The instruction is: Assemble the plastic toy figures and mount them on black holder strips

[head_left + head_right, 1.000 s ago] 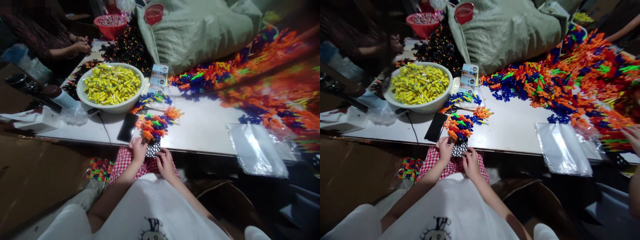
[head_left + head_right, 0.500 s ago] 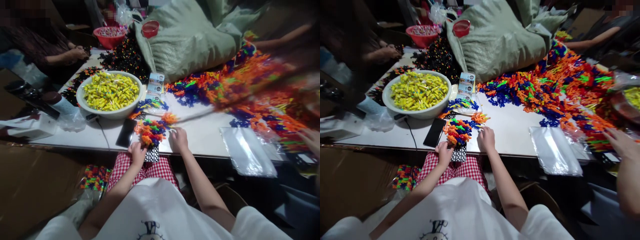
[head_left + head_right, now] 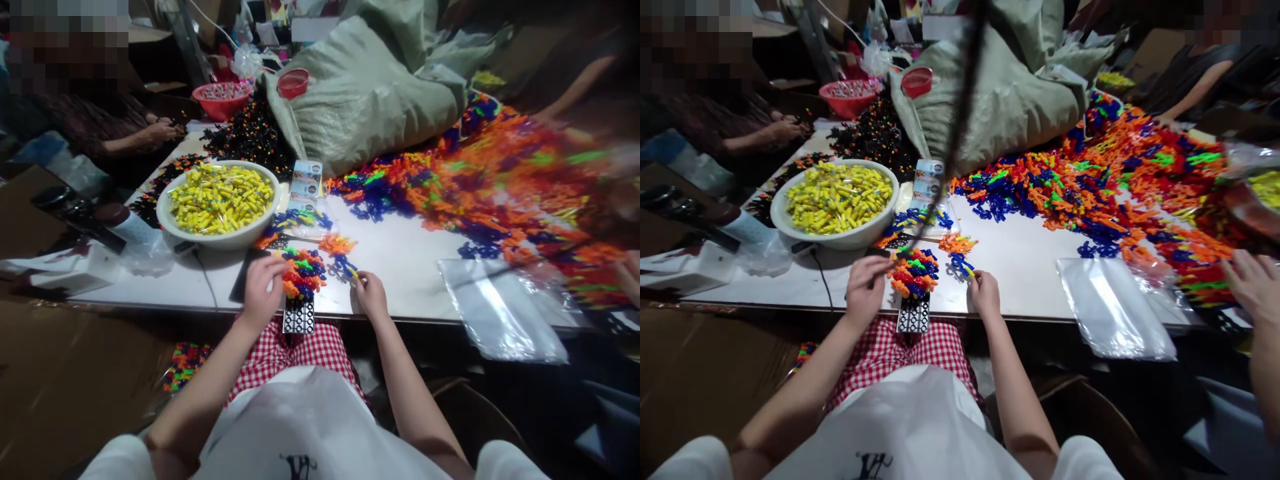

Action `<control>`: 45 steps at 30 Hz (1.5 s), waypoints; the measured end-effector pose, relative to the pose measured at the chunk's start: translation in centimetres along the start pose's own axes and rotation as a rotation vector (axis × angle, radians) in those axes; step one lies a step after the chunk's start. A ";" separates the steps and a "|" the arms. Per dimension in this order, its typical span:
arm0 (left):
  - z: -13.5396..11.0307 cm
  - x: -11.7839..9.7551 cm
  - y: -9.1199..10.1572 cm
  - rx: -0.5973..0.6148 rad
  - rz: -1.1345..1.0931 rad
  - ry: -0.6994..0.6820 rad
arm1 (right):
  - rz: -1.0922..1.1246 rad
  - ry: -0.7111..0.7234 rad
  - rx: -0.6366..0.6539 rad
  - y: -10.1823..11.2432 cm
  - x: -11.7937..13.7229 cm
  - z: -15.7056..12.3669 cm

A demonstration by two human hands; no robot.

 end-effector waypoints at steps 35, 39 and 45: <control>10.1 4.2 -5.3 0.914 0.259 -0.227 | 0.604 -0.174 -0.124 0.2 7.2 -6.4; 9.7 3.5 -4.5 0.770 0.212 -0.148 | 0.627 -0.187 -0.109 -0.6 7.7 -6.8; 4.9 -0.2 -1.5 0.405 0.129 -0.103 | 0.623 -0.191 -0.125 -2.1 7.4 -7.6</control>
Point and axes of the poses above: each hand's wrist, its own z-axis towards the middle knuckle, its own y-axis out of the back of the hand, x = y × z, the point moved 1 cm from there along z, towards the middle knuckle, and after that the axes turned 2 degrees about y, right-handed, at the moved point
